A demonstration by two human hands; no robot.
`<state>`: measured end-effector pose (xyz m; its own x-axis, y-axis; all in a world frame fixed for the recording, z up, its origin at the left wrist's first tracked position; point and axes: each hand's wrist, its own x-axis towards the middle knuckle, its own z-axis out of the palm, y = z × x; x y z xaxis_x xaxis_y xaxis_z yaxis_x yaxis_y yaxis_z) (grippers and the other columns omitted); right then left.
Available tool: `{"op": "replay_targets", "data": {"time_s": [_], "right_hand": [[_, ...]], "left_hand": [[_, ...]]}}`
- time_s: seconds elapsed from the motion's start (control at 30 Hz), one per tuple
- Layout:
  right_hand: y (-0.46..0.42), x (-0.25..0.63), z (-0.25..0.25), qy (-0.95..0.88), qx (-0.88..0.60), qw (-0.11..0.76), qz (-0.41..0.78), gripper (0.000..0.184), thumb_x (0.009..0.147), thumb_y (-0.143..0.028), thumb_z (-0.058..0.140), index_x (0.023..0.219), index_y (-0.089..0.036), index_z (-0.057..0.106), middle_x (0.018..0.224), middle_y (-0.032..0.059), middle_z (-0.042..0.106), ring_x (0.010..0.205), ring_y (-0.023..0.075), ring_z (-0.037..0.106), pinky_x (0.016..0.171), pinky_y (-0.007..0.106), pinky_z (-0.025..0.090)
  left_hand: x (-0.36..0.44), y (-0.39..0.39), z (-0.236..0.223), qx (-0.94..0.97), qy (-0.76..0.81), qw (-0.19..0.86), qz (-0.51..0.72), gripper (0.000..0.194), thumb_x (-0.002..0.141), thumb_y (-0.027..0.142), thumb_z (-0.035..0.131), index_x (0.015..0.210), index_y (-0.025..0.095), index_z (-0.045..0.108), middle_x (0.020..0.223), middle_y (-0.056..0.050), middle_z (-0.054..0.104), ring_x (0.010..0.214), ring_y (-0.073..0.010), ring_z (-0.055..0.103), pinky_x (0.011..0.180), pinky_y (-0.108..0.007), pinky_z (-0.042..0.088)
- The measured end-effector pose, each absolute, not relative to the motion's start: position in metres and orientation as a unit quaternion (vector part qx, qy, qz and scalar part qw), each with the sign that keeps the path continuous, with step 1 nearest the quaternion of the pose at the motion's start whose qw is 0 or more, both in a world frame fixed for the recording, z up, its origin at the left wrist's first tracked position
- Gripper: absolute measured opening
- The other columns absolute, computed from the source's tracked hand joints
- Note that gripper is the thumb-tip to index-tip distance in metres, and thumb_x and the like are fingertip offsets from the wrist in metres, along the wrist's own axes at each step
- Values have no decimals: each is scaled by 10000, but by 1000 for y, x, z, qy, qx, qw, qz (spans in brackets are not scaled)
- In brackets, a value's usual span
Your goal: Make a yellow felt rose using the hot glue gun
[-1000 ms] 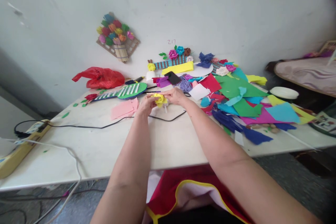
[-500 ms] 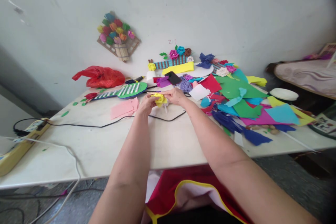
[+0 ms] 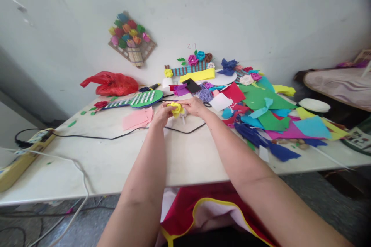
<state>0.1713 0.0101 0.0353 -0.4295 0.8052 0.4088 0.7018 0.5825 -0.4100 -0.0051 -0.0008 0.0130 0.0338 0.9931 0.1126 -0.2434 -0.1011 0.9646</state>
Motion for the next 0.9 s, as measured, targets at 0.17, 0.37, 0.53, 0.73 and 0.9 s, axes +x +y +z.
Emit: {"op": "replay_targets", "data": {"time_s": [0.17, 0.37, 0.53, 0.73, 0.9], "right_hand": [[9, 172, 35, -842, -443, 295, 89, 393, 898, -191, 557, 1248, -303, 694, 1200, 16, 734, 1105, 174, 698, 970, 287, 508], [10, 172, 34, -844, -440, 295, 87, 397, 895, -194, 554, 1247, -310, 698, 1194, 14, 739, 1102, 173, 696, 959, 277, 505], [7, 171, 36, -843, -444, 291, 85, 425, 892, -185, 543, 1284, -273, 683, 1118, 33, 768, 1025, 169, 709, 930, 268, 498], [8, 171, 36, -837, -466, 281, 62, 458, 885, -228, 559, 1340, -202, 604, 867, 30, 771, 878, 190, 692, 824, 292, 479], [13, 172, 34, -839, -459, 286, 65, 353, 891, -255, 571, 1227, -158, 623, 738, 10, 734, 756, 177, 656, 736, 271, 438]], "left_hand": [[-5, -1, 14, 472, 399, 541, 570, 389, 441, 224, 792, 785, 152, 625, 653, 5, 642, 660, -174, 662, 597, -260, 511], [-5, -2, 14, 463, 403, 543, 573, 416, 421, 233, 812, 779, 154, 614, 657, 2, 641, 642, -175, 655, 595, -281, 523], [-6, -1, 12, 465, 398, 544, 573, 405, 423, 225, 801, 779, 153, 623, 657, -1, 634, 661, -188, 660, 609, -294, 527], [-7, 0, 12, 461, 398, 540, 582, 418, 422, 209, 781, 807, 155, 627, 696, -13, 656, 681, -194, 669, 580, -274, 510], [-9, -2, 14, 457, 397, 539, 586, 449, 402, 208, 786, 818, 152, 625, 698, -12, 659, 667, -192, 666, 576, -277, 513]]}}
